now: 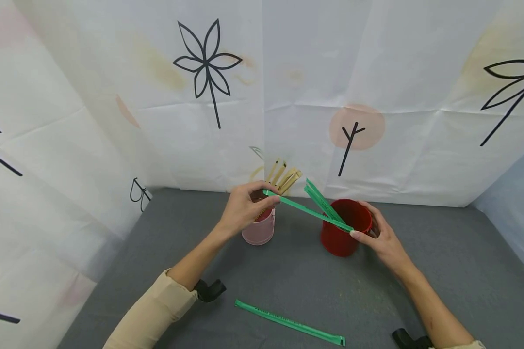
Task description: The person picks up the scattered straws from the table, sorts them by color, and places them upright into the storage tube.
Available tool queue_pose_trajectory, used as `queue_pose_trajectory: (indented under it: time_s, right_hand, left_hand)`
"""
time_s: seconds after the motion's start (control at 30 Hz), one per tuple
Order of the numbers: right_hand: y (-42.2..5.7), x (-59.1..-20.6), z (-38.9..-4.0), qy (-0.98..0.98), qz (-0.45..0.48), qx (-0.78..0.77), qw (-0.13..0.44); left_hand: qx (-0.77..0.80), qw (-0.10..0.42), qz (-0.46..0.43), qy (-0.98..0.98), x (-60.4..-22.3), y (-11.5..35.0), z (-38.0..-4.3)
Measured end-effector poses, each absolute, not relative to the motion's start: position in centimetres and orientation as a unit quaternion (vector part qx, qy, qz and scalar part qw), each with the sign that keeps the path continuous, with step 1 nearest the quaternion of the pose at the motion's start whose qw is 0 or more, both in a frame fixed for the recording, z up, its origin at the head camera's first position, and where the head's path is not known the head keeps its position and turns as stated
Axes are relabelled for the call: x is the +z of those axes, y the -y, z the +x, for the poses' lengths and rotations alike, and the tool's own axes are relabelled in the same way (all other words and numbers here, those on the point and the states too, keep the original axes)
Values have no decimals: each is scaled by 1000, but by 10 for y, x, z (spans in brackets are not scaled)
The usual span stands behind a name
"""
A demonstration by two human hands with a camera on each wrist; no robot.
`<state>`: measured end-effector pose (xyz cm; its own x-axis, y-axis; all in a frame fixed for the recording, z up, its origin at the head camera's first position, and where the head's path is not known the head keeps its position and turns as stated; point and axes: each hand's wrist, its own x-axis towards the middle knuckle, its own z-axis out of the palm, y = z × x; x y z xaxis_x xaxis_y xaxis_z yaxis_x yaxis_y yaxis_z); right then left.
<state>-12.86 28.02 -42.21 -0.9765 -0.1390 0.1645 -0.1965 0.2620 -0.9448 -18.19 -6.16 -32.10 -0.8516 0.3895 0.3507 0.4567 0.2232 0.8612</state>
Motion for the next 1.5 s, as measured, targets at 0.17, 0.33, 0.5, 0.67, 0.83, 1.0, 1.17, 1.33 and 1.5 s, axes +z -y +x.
queue_pose_trajectory:
  time_s: [0.17, 0.33, 0.5, 0.67, 0.83, 1.0, 1.17, 1.33, 1.5]
  right_hand:
    - [-280, -422, -129, 794, 109, 598, 26]
    - [-280, -422, -130, 794, 108, 597, 27]
    - [-280, -423, -129, 796, 107, 595, 29]
    - [-280, -423, -129, 798, 107, 593, 29]
    - [-280, -422, -129, 804, 100, 585, 27]
    - [-280, -422, -129, 804, 99, 586, 25]
    - [-280, -423, -129, 804, 102, 585, 26]
    - [-280, -423, -129, 807, 101, 580, 28]
    - [-279, -423, -129, 806, 103, 582, 26]
  left_hand:
    - [-586, 17, -276, 762, -339, 58, -195]
    - [-616, 6, -285, 734, -342, 51, -199]
    - [-645, -11, -284, 709, -343, 39, -200]
    - [-659, -20, -283, 697, -345, 28, -200]
    - [-664, -22, -276, 694, -346, 16, -200]
    - [-661, -19, -260, 703, -349, 6, -199]
    - [-662, -29, -244, 709, -352, -1, -198]
    - [-664, -25, -237, 709, -355, -8, -198]
    - [-653, -2, -236, 720, -358, -15, -200]
